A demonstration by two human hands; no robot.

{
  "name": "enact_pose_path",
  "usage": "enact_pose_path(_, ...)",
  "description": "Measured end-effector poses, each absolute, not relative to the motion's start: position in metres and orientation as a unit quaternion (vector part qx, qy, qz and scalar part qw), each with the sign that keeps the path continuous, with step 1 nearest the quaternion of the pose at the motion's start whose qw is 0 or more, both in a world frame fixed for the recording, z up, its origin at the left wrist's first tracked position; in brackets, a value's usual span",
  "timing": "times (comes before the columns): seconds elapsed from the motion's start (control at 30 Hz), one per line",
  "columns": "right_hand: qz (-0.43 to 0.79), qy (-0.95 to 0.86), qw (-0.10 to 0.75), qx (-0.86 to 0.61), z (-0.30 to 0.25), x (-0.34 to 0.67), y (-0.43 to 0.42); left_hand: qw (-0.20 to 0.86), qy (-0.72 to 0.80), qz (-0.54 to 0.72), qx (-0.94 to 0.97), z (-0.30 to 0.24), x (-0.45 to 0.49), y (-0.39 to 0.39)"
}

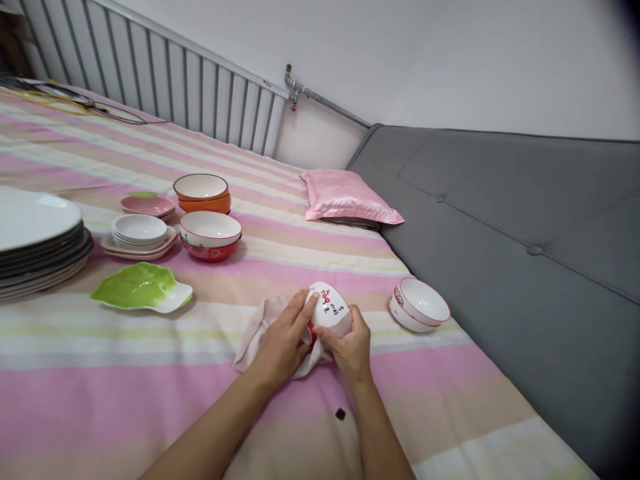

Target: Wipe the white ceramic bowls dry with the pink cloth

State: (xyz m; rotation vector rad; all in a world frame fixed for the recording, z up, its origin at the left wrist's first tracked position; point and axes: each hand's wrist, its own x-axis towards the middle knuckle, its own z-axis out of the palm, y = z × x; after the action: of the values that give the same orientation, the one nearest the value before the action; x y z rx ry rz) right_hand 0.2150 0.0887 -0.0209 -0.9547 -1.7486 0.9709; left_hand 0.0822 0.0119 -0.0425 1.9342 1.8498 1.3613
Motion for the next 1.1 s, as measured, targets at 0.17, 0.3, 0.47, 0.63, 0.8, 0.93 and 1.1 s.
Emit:
enact_pose_path(0.17, 0.414, -0.704, 0.433, -0.381, -0.022, 0.217, 0.091, 0.121, 0.61, 0.499, 0.604, -0.044, 0.084, 0.014)
enact_pose_path(0.3, 0.429, -0.713, 0.407, -0.377, -0.022, 0.219, 0.093, 0.19, 0.652, 0.528, 0.51, -0.045, 0.082, 0.017)
enact_pose_path(0.47, 0.401, -0.727, 0.406, -0.382, -0.022, 0.219, 0.093, 0.286, 0.647, 0.511, 0.488, -0.039, 0.082, 0.014)
enact_pose_path(0.63, 0.338, -0.75, 0.41, -0.393, -0.02, 0.22, 0.092, 0.229, 0.644, 0.517, 0.516, -0.041, 0.085, 0.014)
enact_pose_path(0.8, 0.305, -0.759, 0.413, -0.401, -0.019, 0.218, 0.09, 0.085, 0.656, 0.483, 0.574, -0.047, 0.086, 0.016)
enact_pose_path(0.93, 0.316, -0.75, 0.42, -0.401, -0.019, 0.216, 0.088, -0.011, 0.643, 0.457, 0.614, -0.049, 0.086, 0.016)
enact_pose_path(1.1, 0.34, -0.733, 0.427, -0.406, -0.018, 0.215, 0.087, -0.026, 0.641, 0.431, 0.635, -0.048, 0.086, 0.014)
